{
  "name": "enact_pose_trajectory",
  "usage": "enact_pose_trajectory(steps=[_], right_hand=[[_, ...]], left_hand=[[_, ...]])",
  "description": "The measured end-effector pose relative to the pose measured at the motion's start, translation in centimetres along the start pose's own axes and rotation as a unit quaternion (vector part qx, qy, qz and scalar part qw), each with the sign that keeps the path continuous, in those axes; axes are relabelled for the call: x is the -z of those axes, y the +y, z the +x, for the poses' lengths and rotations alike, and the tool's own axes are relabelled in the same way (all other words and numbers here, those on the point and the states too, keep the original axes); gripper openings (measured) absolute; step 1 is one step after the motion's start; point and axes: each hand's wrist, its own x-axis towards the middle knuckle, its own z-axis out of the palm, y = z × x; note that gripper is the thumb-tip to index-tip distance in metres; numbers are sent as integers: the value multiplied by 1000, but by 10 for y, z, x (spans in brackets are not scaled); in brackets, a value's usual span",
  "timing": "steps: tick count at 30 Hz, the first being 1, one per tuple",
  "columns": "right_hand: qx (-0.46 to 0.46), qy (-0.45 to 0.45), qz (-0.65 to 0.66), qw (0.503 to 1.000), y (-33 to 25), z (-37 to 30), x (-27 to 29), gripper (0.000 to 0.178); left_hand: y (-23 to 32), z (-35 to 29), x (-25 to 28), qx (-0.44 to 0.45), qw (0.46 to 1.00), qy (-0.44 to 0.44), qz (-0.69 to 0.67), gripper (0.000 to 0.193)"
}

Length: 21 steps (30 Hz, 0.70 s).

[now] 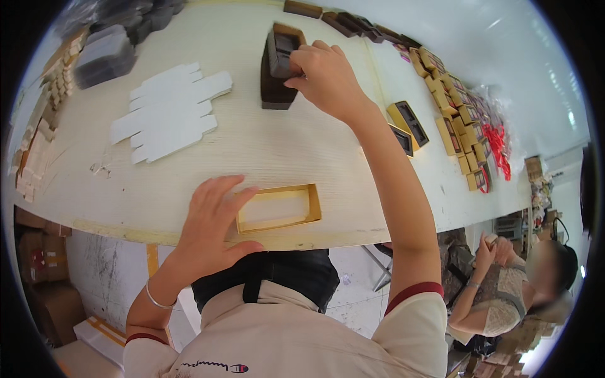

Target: The person folds flat white cardboard pieces into small rectangular boxes and places dark brown inserts inside them. The person repeats this process multiple times, stacking the completed boxes on the table.

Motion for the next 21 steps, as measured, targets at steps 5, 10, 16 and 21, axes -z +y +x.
enact_pose_trajectory(steps=[5, 10, 16, 21], right_hand=[[-1, 146, 170, 975, -18, -7, 47, 17], [-220, -1, 688, 692, -71, -115, 89, 30], [-391, -16, 799, 456, -95, -159, 64, 63], [-285, -25, 625, 726, -83, -173, 44, 63]], left_hand=[[-5, 5, 14, -38, 991, 127, -17, 81], [7, 9, 38, -98, 977, 190, 0, 77], [14, 22, 28, -74, 988, -17, -137, 51], [-2, 42, 32, 41, 946, -126, -295, 43]])
